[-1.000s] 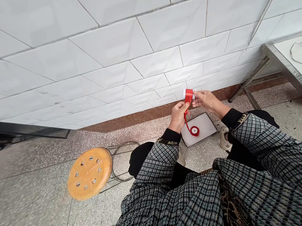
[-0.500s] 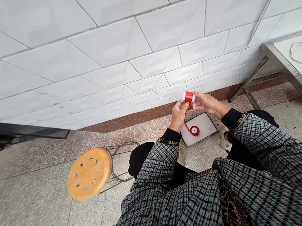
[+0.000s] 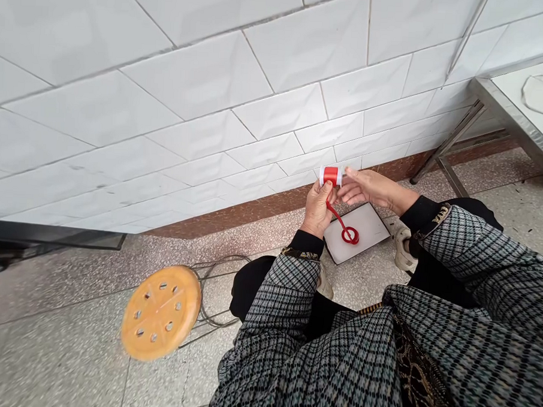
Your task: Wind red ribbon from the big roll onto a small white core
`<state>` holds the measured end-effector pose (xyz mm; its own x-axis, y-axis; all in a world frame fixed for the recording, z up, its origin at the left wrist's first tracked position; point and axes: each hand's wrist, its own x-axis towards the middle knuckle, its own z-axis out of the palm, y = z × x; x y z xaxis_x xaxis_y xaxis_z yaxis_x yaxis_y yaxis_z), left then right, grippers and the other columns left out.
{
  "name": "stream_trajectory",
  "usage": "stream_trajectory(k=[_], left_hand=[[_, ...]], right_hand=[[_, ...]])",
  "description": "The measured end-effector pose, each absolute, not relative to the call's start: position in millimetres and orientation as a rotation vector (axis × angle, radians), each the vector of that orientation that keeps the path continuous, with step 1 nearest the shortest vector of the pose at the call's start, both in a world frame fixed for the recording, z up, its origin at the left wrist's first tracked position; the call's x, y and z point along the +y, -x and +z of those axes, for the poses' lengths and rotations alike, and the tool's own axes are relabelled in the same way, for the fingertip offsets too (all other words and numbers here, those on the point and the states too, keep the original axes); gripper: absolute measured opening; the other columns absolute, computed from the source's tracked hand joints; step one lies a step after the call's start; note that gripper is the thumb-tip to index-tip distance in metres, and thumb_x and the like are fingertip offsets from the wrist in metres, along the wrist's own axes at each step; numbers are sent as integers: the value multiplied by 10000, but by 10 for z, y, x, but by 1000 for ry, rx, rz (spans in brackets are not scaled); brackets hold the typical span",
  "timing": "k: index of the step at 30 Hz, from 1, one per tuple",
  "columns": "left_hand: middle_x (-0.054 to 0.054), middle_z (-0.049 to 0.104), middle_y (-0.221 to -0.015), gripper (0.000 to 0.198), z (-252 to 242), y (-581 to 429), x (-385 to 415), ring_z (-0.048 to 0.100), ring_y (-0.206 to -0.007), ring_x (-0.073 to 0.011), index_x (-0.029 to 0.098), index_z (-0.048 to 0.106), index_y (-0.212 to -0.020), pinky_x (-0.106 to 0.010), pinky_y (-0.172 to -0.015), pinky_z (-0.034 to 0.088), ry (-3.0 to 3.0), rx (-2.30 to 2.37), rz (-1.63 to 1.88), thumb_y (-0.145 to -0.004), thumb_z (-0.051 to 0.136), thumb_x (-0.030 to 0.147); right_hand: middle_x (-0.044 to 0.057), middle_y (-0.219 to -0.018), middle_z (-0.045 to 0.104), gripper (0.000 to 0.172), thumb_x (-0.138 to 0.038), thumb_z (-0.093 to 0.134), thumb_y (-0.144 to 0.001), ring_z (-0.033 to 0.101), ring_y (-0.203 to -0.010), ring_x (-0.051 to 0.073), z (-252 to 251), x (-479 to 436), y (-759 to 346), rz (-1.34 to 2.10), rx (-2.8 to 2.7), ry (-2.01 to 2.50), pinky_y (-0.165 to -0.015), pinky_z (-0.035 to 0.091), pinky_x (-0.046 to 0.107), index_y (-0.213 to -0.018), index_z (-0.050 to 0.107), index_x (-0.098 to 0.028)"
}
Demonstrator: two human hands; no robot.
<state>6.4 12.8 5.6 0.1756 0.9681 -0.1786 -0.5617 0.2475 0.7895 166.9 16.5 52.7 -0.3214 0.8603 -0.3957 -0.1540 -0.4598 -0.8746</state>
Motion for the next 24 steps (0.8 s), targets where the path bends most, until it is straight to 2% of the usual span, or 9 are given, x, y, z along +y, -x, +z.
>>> stream_trajectory(k=[1,4,10,13,16,19,22,24], left_hand=[[86,343,-463,532,57,-73,130,339,-445,-51,197,462,-616,-216,-485,368,-639,761,1216,-716,887,501],[89,326,-458,601,75,-100,127,330,-442,-44,195,400,-579,-216,-492,374,-626,745,1226,-699,892,518],[98,336,-455,585,109,-139,101,328,-434,-35,184,403,-573,-204,-486,350,-549,711,1202,-706,902,461],[91,356,-462,575,96,-136,101,343,-445,-39,182,414,-572,-206,-489,349,-537,688,1215,-710,899,459],[90,362,-462,564,85,-133,105,335,-445,-39,181,434,-578,-205,-487,344,-549,678,1220,-693,908,466],[92,349,-465,526,97,-141,96,323,-443,-41,179,470,-596,-203,-487,339,-563,695,1207,-720,889,473],[99,347,-469,441,124,-150,73,320,-438,-42,172,553,-659,-199,-485,335,-570,747,1178,-736,883,455],[102,352,-465,391,139,-149,60,315,-432,-39,166,599,-699,-195,-487,341,-582,792,1159,-742,884,430]], right_hand=[[90,-862,762,255,-368,758,-927,738,-676,166,487,168,-1663,1771,-1058,1183,-653,649,271,-1041,701,-146],[40,-979,751,476,-165,815,-805,754,-783,178,354,185,-1649,1450,-1318,1185,-751,645,312,-1250,646,-189],[110,-1140,729,552,-192,826,-768,737,-962,270,229,231,-1665,814,-1711,1271,-912,594,434,-1295,666,-167],[117,-1138,725,512,-197,815,-787,714,-1059,299,214,246,-1669,683,-1800,1258,-946,574,442,-1281,683,-170],[132,-1160,720,520,-182,805,-784,710,-1060,299,225,241,-1654,641,-1843,1246,-943,566,434,-1286,672,-160],[113,-1063,741,436,-190,800,-775,727,-938,278,289,230,-1644,656,-1791,1325,-878,572,403,-1196,691,-154],[49,-796,735,171,-253,735,-854,720,-737,225,385,243,-1667,821,-1645,1428,-735,562,328,-994,692,-165],[12,-668,696,104,-269,705,-886,708,-660,198,435,267,-1691,928,-1550,1451,-663,539,283,-865,651,-182]])
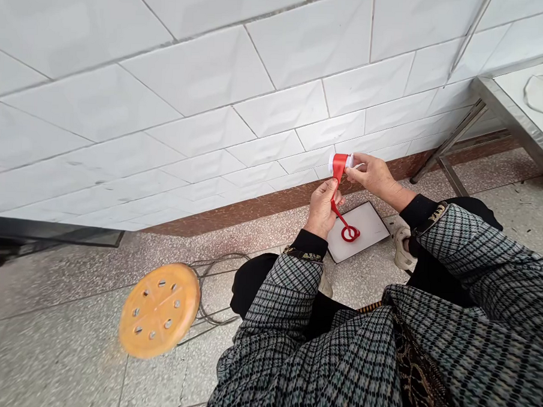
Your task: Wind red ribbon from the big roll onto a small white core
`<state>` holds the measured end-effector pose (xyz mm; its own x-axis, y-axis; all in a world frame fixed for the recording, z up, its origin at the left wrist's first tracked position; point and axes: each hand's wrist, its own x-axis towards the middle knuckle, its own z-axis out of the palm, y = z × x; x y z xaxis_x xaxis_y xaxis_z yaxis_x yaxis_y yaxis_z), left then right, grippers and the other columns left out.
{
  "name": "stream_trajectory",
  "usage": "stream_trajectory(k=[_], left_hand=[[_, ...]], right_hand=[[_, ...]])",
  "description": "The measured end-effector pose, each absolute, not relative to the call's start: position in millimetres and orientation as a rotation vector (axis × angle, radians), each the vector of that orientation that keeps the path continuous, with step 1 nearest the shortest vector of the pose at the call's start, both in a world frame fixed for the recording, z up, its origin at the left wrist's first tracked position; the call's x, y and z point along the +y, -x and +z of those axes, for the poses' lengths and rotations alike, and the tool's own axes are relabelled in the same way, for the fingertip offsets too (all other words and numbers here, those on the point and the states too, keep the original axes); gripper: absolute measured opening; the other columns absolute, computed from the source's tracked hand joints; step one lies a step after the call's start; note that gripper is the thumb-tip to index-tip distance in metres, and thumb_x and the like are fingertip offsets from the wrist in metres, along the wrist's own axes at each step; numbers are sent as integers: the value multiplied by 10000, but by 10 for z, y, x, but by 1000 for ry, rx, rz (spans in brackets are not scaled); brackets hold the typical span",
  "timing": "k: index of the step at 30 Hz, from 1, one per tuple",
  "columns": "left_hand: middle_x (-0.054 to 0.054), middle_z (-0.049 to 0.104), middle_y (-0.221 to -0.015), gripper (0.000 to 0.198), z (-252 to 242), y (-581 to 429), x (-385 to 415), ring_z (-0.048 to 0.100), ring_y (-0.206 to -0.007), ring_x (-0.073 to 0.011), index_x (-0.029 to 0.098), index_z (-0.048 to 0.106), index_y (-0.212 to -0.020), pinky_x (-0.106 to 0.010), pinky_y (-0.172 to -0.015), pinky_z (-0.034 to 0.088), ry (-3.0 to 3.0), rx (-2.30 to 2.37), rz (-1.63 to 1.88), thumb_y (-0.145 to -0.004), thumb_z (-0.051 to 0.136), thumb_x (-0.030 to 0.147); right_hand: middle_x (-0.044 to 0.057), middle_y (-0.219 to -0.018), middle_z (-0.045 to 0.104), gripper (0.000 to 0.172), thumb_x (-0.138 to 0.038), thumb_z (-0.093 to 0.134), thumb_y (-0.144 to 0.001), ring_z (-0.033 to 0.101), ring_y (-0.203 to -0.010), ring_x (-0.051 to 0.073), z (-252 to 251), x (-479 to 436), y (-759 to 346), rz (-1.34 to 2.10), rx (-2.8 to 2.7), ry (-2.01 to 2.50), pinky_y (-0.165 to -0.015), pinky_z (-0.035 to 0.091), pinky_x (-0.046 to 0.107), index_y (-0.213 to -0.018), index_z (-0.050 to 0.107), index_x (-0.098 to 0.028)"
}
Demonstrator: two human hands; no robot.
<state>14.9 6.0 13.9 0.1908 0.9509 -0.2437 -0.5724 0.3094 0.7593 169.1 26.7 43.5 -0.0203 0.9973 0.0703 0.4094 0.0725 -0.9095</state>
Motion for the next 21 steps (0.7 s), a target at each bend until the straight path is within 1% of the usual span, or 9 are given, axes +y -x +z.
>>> stream_trajectory(k=[3,5,7,10,13,15,17,19,21], left_hand=[[98,365,-466,337,150,-139,51,322,-434,-37,157,646,-732,-195,-502,361,-644,848,1146,-775,862,413],[93,378,-470,329,153,-130,48,328,-438,-38,153,670,-749,-200,-507,368,-707,863,1144,-781,853,424],[91,392,-477,353,150,-121,48,334,-443,-40,154,680,-754,-207,-506,372,-762,858,1148,-750,867,453],[94,398,-484,406,130,-109,57,345,-449,-43,160,680,-752,-217,-510,386,-828,857,1167,-698,885,506],[91,408,-490,415,89,-99,79,357,-455,-45,162,671,-738,-222,-513,387,-904,889,1166,-714,860,530],[79,454,-513,408,54,-97,100,374,-458,-43,161,663,-732,-224,-506,378,-953,925,1154,-731,841,528],[58,539,-569,393,19,-98,121,408,-467,-39,161,661,-748,-224,-500,374,-977,965,1160,-732,840,511],[42,620,-639,380,-8,-99,141,444,-477,-40,165,675,-837,-226,-498,379,-960,996,1181,-715,859,474],[40,667,-687,463,-18,-93,156,472,-481,-47,181,684,-1030,-231,-504,391,-914,992,1198,-693,885,428]], right_hand=[[-11,-627,670,138,-206,715,-878,702,-613,163,476,304,-1699,1085,-1367,1431,-600,531,236,-782,620,-181],[-14,-621,664,128,-154,694,-900,684,-578,134,499,312,-1679,1218,-1204,1393,-578,545,213,-784,641,-164],[-9,-605,661,151,-124,662,-939,658,-539,109,533,302,-1649,1341,-1058,1356,-565,556,194,-790,661,-146],[18,-586,664,245,-156,614,-1009,648,-509,99,588,272,-1618,1501,-877,1325,-554,568,182,-769,655,-127],[43,-592,667,318,-207,564,-1058,662,-510,105,613,251,-1620,1608,-736,1284,-558,585,188,-763,640,-115],[48,-612,674,317,-212,545,-1069,667,-511,106,609,245,-1629,1668,-673,1254,-555,590,188,-785,641,-110],[47,-636,683,294,-213,534,-1075,668,-511,104,600,240,-1637,1719,-625,1232,-547,589,183,-826,648,-106],[43,-647,686,278,-223,525,-1079,663,-505,102,597,232,-1643,1752,-596,1223,-530,582,176,-862,654,-105],[47,-657,695,278,-235,509,-1084,660,-506,103,607,225,-1650,1799,-592,1210,-528,583,175,-888,660,-110]])
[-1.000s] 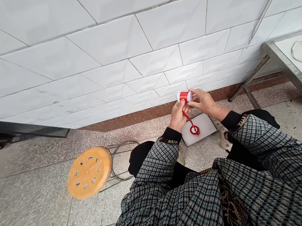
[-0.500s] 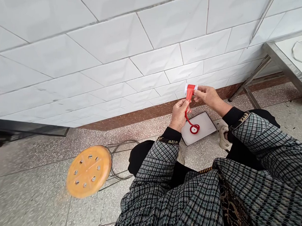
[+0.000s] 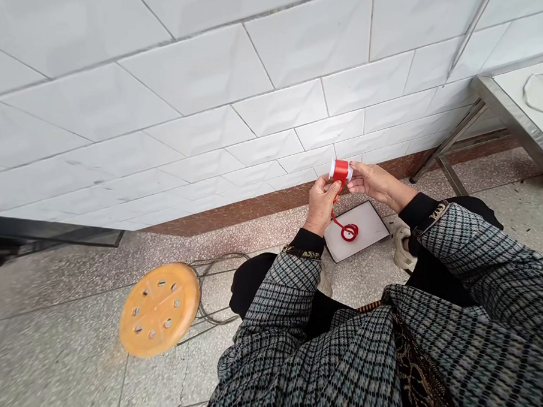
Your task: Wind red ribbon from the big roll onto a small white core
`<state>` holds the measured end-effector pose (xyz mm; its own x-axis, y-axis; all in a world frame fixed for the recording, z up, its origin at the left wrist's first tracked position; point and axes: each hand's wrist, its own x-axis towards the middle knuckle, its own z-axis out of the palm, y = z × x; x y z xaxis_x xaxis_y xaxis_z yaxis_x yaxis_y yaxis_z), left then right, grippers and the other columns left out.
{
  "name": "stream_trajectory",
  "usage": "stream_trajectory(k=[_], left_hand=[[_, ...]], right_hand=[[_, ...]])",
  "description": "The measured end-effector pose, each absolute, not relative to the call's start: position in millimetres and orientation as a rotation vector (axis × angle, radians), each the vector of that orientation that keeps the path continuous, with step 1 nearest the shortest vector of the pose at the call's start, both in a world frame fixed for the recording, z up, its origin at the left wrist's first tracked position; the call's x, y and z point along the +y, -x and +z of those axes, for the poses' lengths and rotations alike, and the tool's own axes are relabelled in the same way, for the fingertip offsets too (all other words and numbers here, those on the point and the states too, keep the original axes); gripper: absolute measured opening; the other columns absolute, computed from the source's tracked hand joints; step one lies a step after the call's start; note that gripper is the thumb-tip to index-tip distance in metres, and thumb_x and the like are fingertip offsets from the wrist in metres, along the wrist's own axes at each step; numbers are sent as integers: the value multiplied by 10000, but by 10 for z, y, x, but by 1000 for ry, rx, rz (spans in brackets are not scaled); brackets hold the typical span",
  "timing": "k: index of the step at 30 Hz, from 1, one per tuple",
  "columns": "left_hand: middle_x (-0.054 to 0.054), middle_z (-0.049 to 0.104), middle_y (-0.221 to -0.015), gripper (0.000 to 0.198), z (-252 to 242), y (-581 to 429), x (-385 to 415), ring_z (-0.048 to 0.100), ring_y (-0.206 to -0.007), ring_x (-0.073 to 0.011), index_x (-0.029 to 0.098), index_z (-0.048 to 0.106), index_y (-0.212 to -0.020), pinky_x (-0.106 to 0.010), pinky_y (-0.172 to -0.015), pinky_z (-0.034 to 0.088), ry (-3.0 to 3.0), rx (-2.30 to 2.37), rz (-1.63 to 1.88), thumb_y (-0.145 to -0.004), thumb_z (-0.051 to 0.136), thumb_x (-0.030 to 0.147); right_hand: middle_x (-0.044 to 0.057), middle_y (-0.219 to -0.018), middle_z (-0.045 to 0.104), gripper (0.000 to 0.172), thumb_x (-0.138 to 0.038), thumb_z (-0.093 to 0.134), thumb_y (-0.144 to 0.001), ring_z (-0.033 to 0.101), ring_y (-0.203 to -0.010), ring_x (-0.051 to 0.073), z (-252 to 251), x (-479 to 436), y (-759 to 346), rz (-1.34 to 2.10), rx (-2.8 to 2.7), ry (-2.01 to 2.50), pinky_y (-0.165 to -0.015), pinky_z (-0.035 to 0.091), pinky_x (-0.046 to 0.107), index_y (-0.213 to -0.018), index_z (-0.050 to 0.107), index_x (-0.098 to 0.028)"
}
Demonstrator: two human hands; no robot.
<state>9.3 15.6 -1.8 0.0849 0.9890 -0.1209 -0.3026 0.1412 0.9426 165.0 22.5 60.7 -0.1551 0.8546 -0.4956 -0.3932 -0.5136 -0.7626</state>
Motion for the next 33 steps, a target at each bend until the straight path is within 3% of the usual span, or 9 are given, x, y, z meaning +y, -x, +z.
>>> stream_trajectory(k=[3,5,10,14,17,20,26,29,33], left_hand=[[62,663,-665,736,9,-66,166,479,-471,-56,218,604,-1312,-240,-516,402,-881,907,1173,-669,913,400],[85,619,-613,797,50,-42,165,454,-454,-56,228,586,-1342,-244,-514,395,-875,826,1137,-647,930,413],[110,513,-554,625,132,-24,137,370,-426,-40,216,648,-1078,-241,-496,371,-796,725,1117,-585,965,436],[119,384,-482,458,119,-51,126,326,-422,-46,209,613,-873,-224,-485,353,-710,749,1162,-660,929,463],[111,330,-466,428,108,-72,131,313,-430,-49,201,538,-740,-217,-500,367,-653,750,1187,-739,887,448],[103,316,-475,472,122,-94,133,302,-433,-46,195,466,-663,-220,-510,375,-611,749,1186,-781,861,425],[94,311,-479,515,143,-143,130,304,-440,-44,192,426,-612,-226,-514,376,-604,751,1185,-806,836,437],[96,330,-477,478,139,-159,126,303,-441,-44,190,492,-643,-221,-503,367,-646,731,1183,-771,855,473],[93,390,-482,415,137,-150,107,333,-440,-44,182,595,-713,-218,-508,379,-715,799,1138,-731,881,483]], right_hand=[[60,-646,705,329,-277,468,-1096,648,-498,106,634,222,-1670,1922,-590,1210,-520,577,167,-876,662,-126],[63,-615,698,382,-325,448,-1101,631,-473,104,649,222,-1684,2005,-577,1234,-482,551,149,-854,665,-131],[78,-607,702,497,-479,467,-1082,607,-444,98,663,189,-1688,2104,-562,1263,-429,527,142,-827,701,-121],[121,-711,743,481,-579,628,-983,674,-534,141,654,144,-1675,1994,-751,1260,-499,597,210,-816,709,-134],[87,-848,759,283,-409,771,-921,734,-674,159,591,139,-1684,1751,-1011,1199,-650,645,259,-1013,709,-148],[16,-916,745,477,-174,827,-811,739,-758,155,489,152,-1692,1438,-1285,1203,-744,638,286,-1257,659,-207],[89,-1067,741,468,-168,783,-774,725,-925,238,401,172,-1645,856,-1674,1357,-918,574,388,-1236,703,-171],[103,-1081,734,443,-174,756,-781,715,-867,226,421,169,-1636,737,-1715,1387,-895,557,363,-1220,706,-152],[16,-872,707,271,-206,706,-831,675,-692,159,439,190,-1665,815,-1645,1404,-725,545,266,-1100,715,-184]])
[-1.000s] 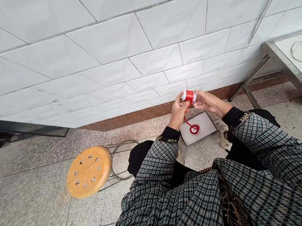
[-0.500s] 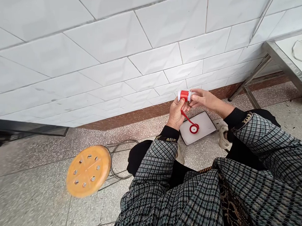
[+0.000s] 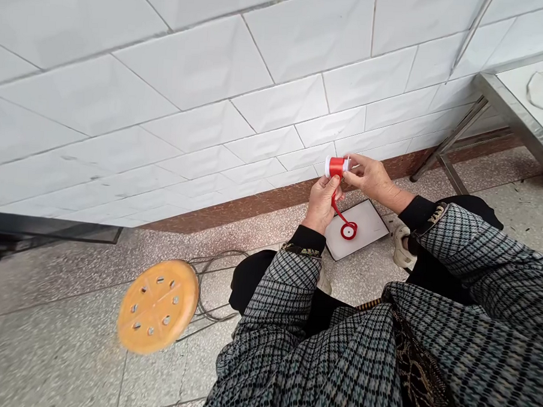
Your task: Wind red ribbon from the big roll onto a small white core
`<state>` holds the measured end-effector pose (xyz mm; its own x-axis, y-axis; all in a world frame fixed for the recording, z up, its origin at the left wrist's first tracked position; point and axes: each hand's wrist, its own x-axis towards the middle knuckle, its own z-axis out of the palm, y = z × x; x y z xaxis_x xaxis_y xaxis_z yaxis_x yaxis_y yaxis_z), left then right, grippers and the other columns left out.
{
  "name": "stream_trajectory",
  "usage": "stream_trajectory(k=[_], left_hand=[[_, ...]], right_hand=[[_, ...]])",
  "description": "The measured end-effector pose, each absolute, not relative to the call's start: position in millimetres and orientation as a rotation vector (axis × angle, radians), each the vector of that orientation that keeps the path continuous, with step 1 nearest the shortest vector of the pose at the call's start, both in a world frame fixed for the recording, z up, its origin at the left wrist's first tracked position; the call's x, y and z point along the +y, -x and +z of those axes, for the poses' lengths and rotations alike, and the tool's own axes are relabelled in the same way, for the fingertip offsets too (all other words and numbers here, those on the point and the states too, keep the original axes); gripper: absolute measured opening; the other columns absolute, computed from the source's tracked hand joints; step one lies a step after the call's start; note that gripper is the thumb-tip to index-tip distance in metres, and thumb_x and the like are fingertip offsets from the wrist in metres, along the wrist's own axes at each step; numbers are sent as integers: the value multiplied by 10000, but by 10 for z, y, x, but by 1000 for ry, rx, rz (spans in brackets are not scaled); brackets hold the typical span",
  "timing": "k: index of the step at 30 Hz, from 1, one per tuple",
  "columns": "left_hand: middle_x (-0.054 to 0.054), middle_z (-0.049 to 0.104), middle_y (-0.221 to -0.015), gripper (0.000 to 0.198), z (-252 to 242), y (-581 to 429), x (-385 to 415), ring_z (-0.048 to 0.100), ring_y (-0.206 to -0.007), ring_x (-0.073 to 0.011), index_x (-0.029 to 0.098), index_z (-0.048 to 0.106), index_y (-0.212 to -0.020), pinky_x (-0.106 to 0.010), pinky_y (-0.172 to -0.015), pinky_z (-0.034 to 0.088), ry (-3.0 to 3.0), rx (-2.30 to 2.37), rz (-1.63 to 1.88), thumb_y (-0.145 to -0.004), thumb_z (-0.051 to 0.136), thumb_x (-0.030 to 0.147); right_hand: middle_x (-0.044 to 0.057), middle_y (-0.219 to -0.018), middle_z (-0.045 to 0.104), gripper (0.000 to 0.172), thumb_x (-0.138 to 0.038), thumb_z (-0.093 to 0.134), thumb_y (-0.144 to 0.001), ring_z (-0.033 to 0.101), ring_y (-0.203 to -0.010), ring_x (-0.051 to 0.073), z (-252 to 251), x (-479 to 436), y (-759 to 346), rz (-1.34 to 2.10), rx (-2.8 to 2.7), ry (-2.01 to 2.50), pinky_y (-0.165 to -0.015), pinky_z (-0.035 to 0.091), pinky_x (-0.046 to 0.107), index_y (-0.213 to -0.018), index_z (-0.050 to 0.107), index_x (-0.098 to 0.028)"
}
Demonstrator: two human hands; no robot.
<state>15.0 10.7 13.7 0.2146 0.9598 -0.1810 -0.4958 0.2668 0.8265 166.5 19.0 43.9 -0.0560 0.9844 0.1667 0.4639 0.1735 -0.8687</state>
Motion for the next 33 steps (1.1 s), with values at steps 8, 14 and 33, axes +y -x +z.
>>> stream_trajectory(k=[8,14,33], left_hand=[[80,431,-489,337,93,-123,90,383,-463,-48,152,693,-744,-209,-547,398,-831,902,1115,-772,848,450],[64,486,-538,352,54,-127,130,350,-460,-26,142,659,-692,-191,-476,285,-843,918,1130,-722,883,413],[56,597,-647,446,21,-97,155,368,-442,-12,181,695,-974,-201,-475,322,-738,768,1148,-666,936,395]], right_hand=[[4,-683,667,63,-161,643,-960,679,-560,116,533,272,-1620,1439,-941,1352,-579,597,213,-899,648,-150],[18,-617,638,252,-179,585,-1039,664,-497,107,619,220,-1595,1629,-728,1295,-521,589,201,-804,643,-109],[57,-675,700,289,-239,511,-1064,643,-532,107,539,197,-1640,1855,-589,1216,-536,582,182,-859,684,-130]])
